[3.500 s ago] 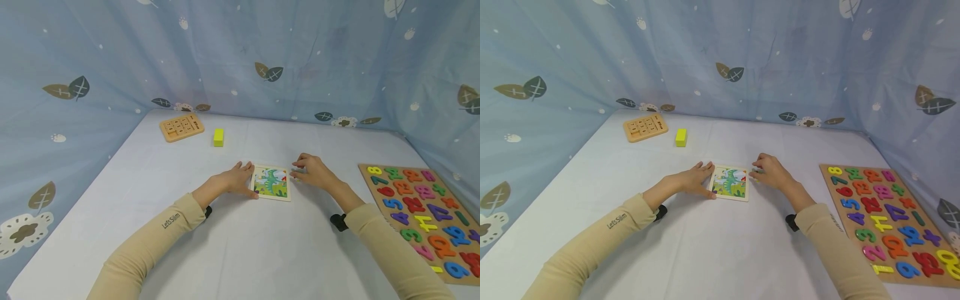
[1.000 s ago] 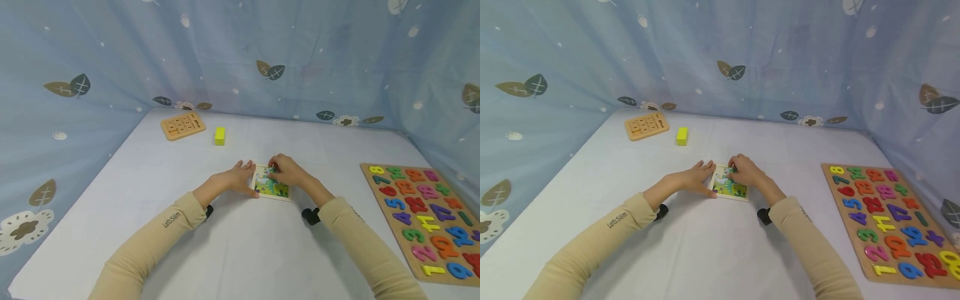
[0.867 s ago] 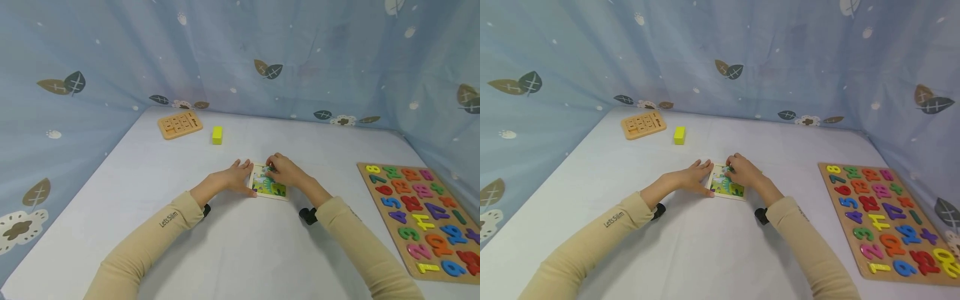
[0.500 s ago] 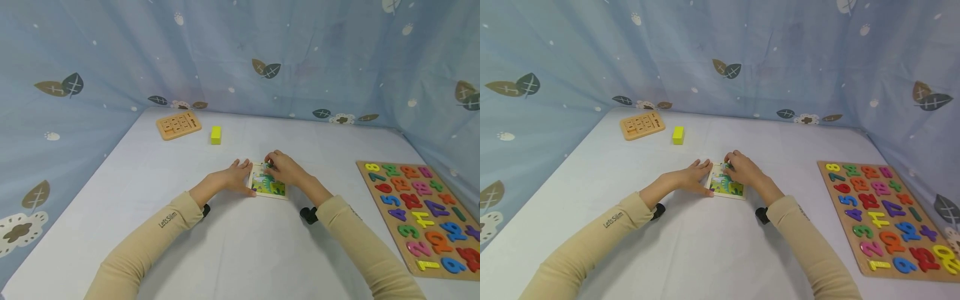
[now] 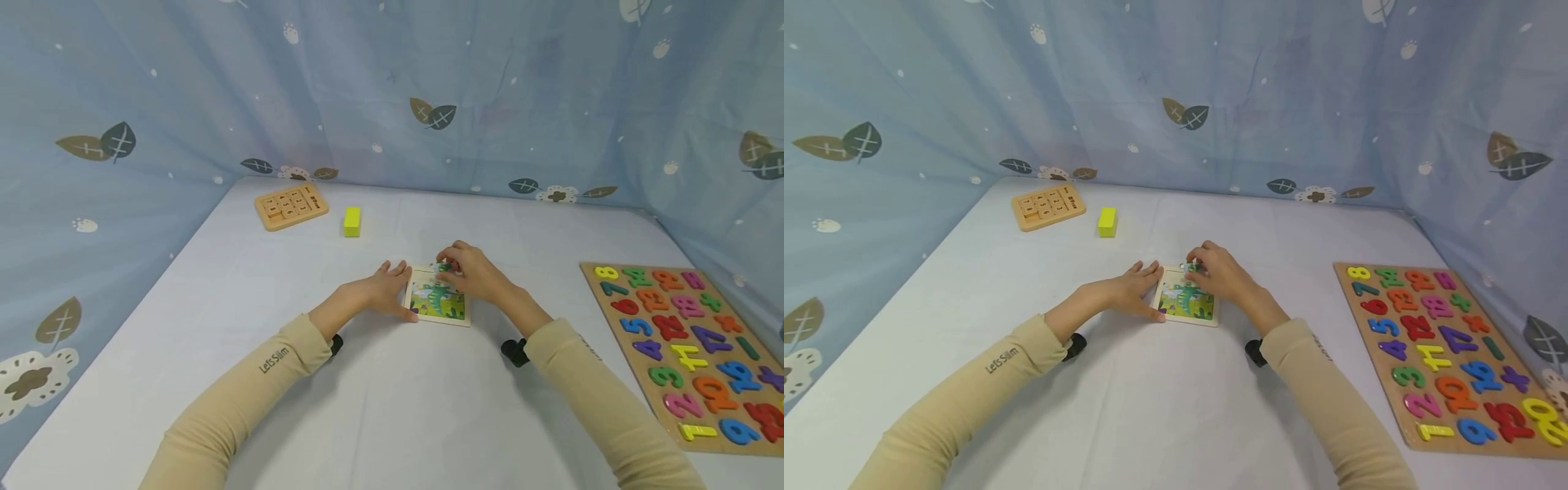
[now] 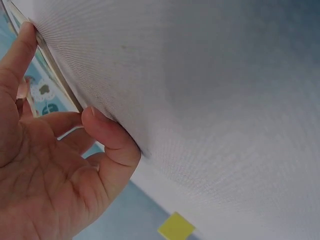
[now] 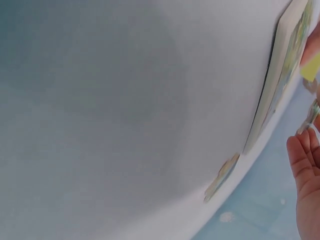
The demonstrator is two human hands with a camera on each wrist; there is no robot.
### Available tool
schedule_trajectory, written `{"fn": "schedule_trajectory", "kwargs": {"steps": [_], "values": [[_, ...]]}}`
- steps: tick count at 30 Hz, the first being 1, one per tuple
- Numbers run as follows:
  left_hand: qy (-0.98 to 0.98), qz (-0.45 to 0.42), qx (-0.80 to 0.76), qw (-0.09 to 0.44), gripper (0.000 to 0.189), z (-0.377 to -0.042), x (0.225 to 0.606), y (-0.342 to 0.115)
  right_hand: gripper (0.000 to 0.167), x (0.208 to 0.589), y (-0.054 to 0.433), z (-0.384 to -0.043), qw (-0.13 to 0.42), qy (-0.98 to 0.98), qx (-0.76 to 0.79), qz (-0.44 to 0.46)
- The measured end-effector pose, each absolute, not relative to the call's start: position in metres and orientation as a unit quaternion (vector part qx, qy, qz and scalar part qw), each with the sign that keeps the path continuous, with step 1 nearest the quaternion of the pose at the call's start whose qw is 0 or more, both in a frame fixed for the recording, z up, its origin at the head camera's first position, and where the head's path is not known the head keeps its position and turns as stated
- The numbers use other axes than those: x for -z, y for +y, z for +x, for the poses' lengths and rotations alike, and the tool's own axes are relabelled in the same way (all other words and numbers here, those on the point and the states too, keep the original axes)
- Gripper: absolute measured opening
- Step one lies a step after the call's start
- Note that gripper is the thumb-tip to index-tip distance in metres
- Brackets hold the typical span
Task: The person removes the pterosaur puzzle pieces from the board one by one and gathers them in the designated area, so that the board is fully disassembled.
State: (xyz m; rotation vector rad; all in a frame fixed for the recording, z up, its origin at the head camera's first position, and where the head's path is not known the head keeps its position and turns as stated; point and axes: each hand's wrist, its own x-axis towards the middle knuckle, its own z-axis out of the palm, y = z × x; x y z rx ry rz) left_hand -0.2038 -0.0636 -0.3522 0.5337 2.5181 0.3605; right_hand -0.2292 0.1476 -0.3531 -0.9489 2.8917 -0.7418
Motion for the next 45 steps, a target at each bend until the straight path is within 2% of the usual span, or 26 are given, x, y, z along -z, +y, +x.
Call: {"fn": "schedule_trajectory", "kwargs": {"steps": [26,45], "values": [[0.932,0.198,-0.130,0.276,0.102,-0.204,0.352,-0.064,0.027,0.353,0.212,-0.233,-0.023,0.931,0.214,-0.294],[0.931,0.200,-0.135,0.275,0.103,-0.205,0.355,-0.065,0.025,0.361,0.252,-0.223,-0.025,0.941,0.197,-0.273]]}}
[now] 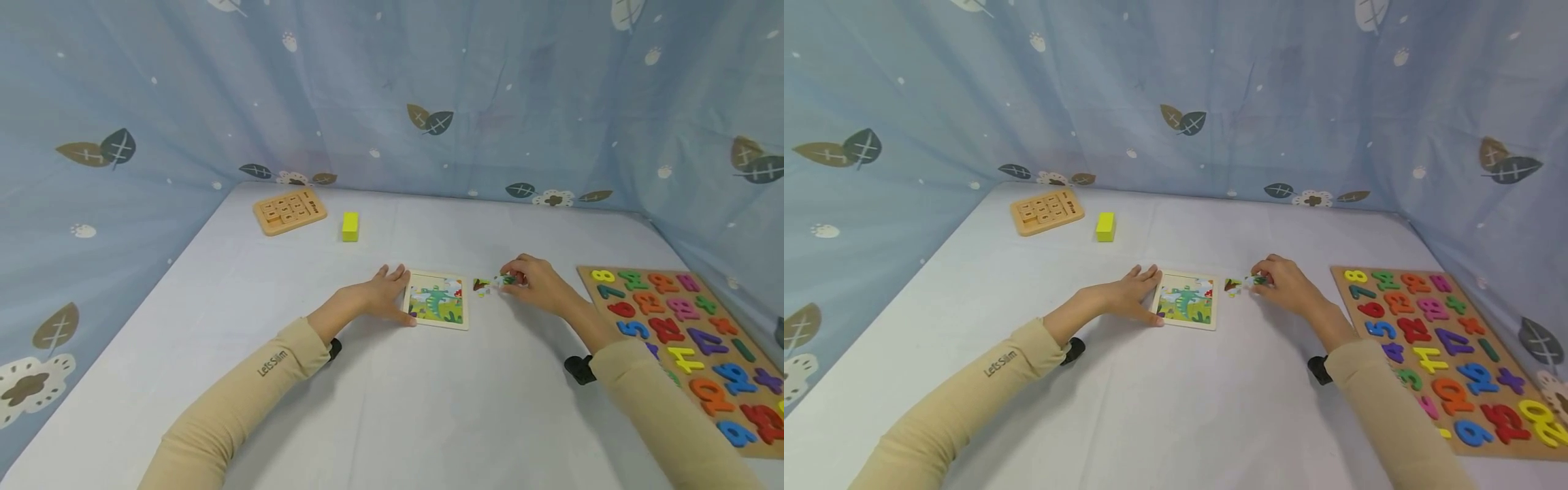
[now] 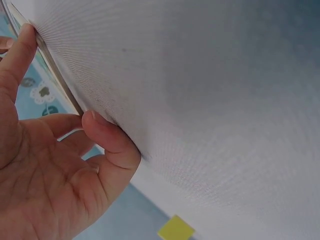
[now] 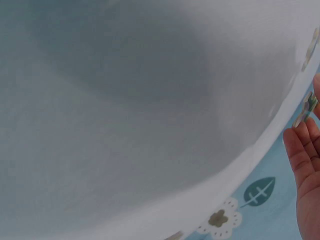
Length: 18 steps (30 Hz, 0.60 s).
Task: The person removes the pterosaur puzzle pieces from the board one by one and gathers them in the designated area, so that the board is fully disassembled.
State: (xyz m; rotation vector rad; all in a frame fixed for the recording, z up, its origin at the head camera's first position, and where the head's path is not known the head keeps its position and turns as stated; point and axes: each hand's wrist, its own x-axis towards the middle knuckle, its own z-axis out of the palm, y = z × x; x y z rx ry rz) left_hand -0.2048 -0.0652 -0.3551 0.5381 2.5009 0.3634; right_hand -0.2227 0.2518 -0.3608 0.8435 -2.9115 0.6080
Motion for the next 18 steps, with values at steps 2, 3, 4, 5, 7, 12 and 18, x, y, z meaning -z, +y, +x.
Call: {"fn": "schedule_trajectory", "kwargs": {"steps": [2,3,4,5,7,12,18], "values": [[0.930,0.200,-0.136,0.275,0.103,-0.2049,0.3551,-0.0648,0.025,0.3613,0.2554,-0.2216,0.022,-0.942,-0.196,0.271],[0.930,0.200,-0.136,0.275,0.103,-0.2050,0.3551,-0.0646,0.025,0.3615,0.2568,-0.2213,0.021,-0.942,-0.196,0.270],[0.931,0.200,-0.135,0.276,0.103,-0.2050,0.3549,-0.0646,0.025,0.3616,0.2577,-0.2208,0.020,-0.943,-0.196,0.269],[0.931,0.200,-0.134,0.275,0.103,-0.2048,0.3549,-0.0646,0.024,0.3618,0.2584,-0.2207,0.020,-0.943,-0.195,0.270],[0.931,0.200,-0.134,0.274,0.103,-0.2046,0.3548,-0.0646,0.024,0.3623,0.2593,-0.2207,0.019,-0.942,-0.193,0.273],[0.931,0.199,-0.136,0.274,0.102,-0.2040,0.3544,-0.0641,0.023,0.3634,0.2595,-0.2215,0.012,-0.944,-0.185,0.274],[0.932,0.196,-0.135,0.274,0.102,-0.2035,0.3538,-0.0637,0.022,0.3647,0.2586,-0.2217,0.001,-0.945,-0.181,0.274]]}}
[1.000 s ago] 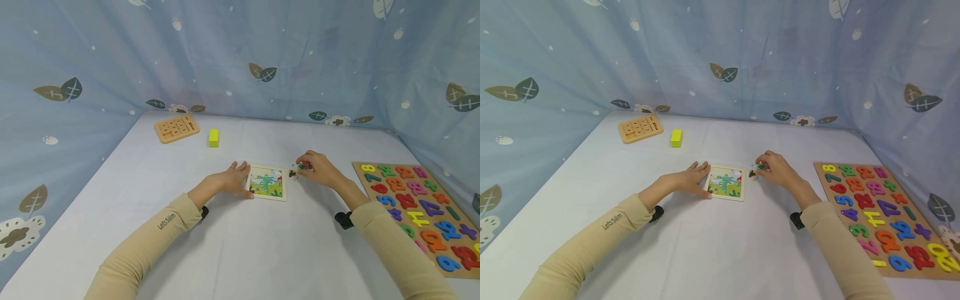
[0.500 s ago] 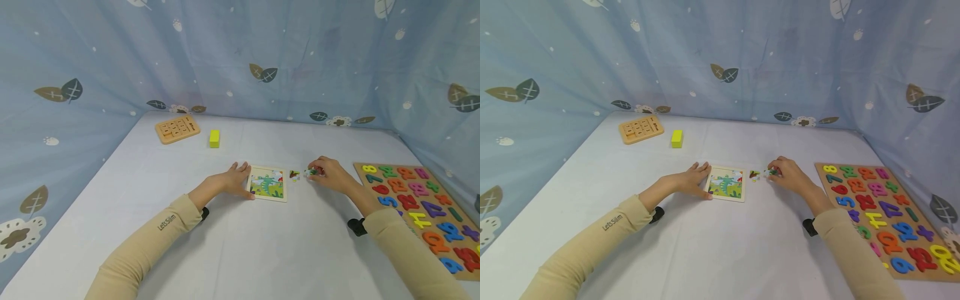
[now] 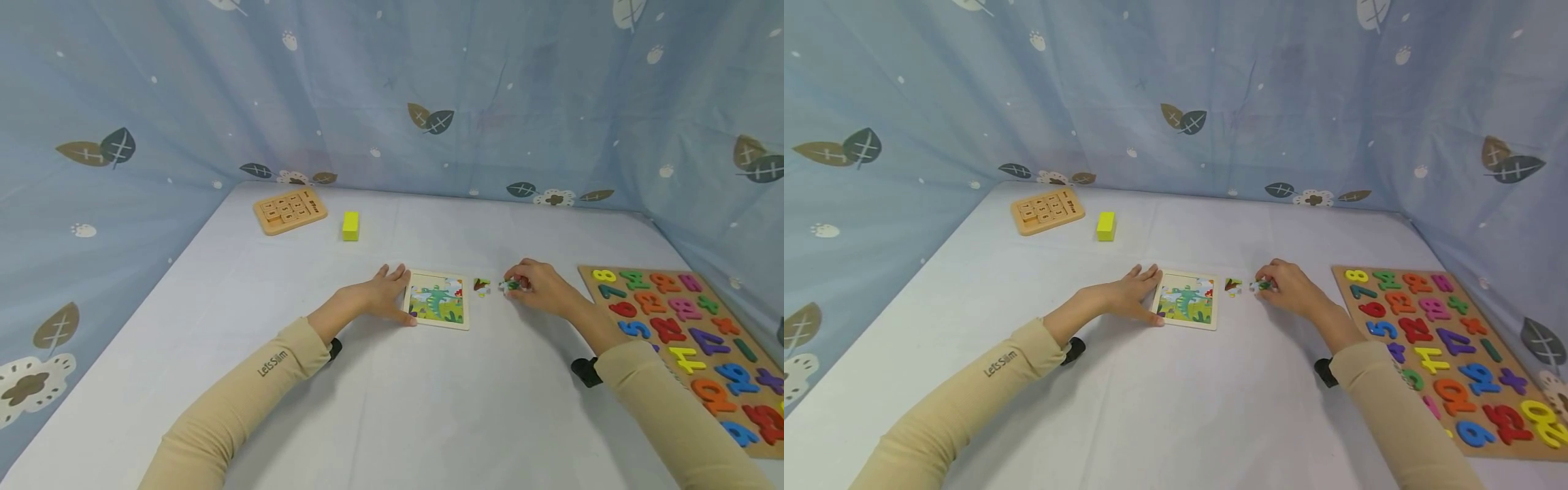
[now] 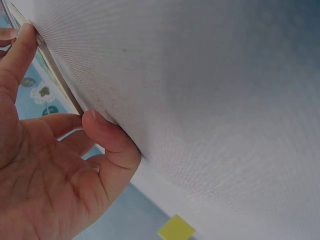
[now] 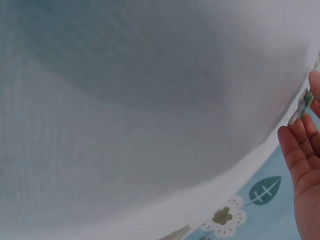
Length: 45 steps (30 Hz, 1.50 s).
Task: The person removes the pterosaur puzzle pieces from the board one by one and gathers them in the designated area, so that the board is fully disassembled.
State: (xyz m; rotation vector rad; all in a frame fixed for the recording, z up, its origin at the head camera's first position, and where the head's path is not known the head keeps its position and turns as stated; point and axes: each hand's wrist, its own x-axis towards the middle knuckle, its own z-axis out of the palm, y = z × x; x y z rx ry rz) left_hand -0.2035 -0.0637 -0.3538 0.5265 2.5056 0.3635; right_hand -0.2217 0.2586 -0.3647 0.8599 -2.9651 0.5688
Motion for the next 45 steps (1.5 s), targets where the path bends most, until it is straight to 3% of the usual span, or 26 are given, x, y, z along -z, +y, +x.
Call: {"fn": "schedule_trajectory", "kwargs": {"steps": [22,28,33,45], "values": [[0.930,0.203,-0.137,0.275,0.102,-0.203,0.352,-0.065,0.026,0.355,0.255,-0.227,-0.076,-0.953,-0.171,0.239],[0.930,0.206,-0.131,0.275,0.103,-0.204,0.352,-0.063,0.034,0.348,0.253,-0.226,-0.101,-0.956,-0.172,0.216],[0.931,0.203,-0.127,0.274,0.102,-0.204,0.352,-0.063,0.043,0.339,0.250,-0.226,-0.088,-0.958,-0.172,0.214],[0.931,0.196,-0.137,0.277,0.102,-0.204,0.354,-0.066,0.046,0.347,0.227,-0.230,-0.073,-0.950,-0.204,0.226]]}}
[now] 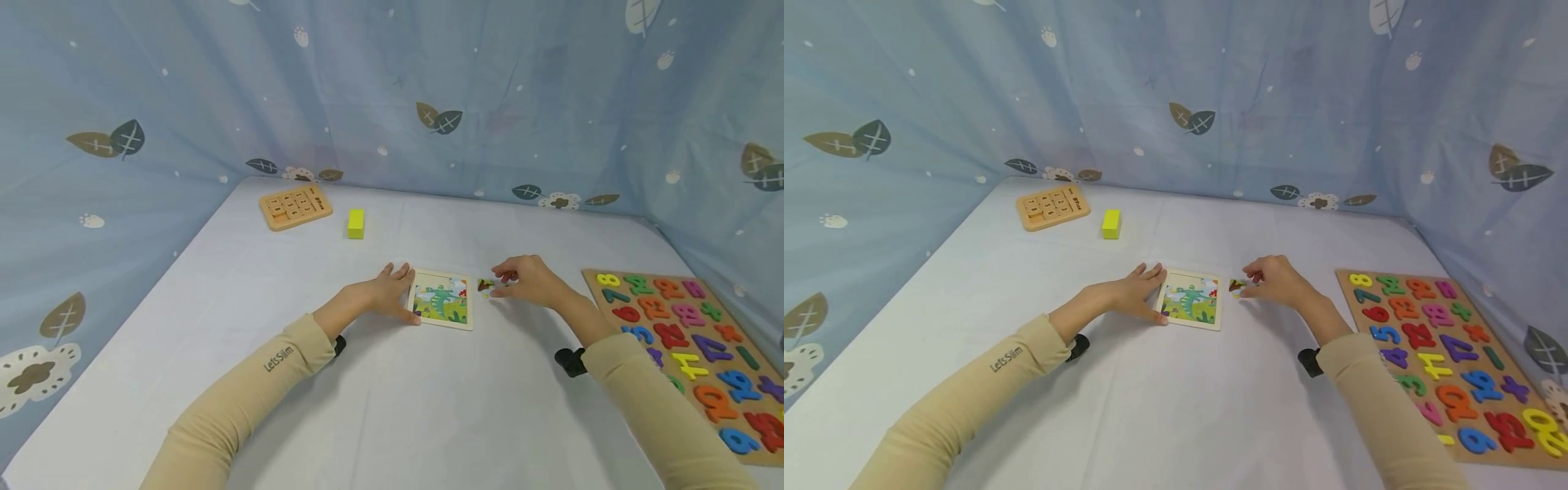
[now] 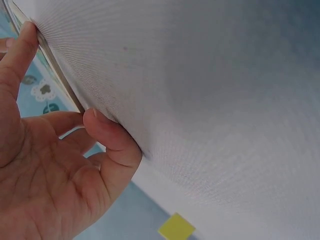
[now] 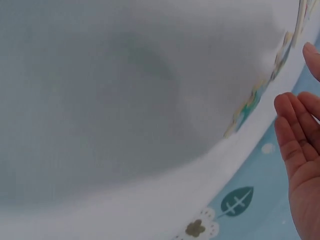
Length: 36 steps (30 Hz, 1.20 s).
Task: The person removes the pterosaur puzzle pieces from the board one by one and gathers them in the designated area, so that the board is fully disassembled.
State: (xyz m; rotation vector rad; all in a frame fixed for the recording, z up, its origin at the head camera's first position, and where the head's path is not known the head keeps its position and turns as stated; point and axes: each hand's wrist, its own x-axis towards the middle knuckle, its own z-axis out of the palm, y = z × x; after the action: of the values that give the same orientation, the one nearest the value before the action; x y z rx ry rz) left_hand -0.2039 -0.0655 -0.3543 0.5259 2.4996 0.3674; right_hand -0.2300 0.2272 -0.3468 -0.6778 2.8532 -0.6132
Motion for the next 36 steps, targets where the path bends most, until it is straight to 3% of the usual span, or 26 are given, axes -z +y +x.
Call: {"fn": "schedule_trajectory", "kwargs": {"steps": [21,32,36], "values": [[0.932,0.198,-0.135,0.271,0.102,-0.204,0.358,-0.065,0.045,0.358,0.176,-0.234,0.083,0.927,0.239,-0.275],[0.934,0.194,-0.133,0.271,0.102,-0.203,0.358,-0.066,0.021,0.358,0.165,-0.237,0.120,0.930,0.230,-0.261],[0.934,0.200,-0.128,0.267,0.102,-0.203,0.356,-0.067,0.024,0.354,0.162,-0.236,0.128,0.936,0.223,-0.242]]}}
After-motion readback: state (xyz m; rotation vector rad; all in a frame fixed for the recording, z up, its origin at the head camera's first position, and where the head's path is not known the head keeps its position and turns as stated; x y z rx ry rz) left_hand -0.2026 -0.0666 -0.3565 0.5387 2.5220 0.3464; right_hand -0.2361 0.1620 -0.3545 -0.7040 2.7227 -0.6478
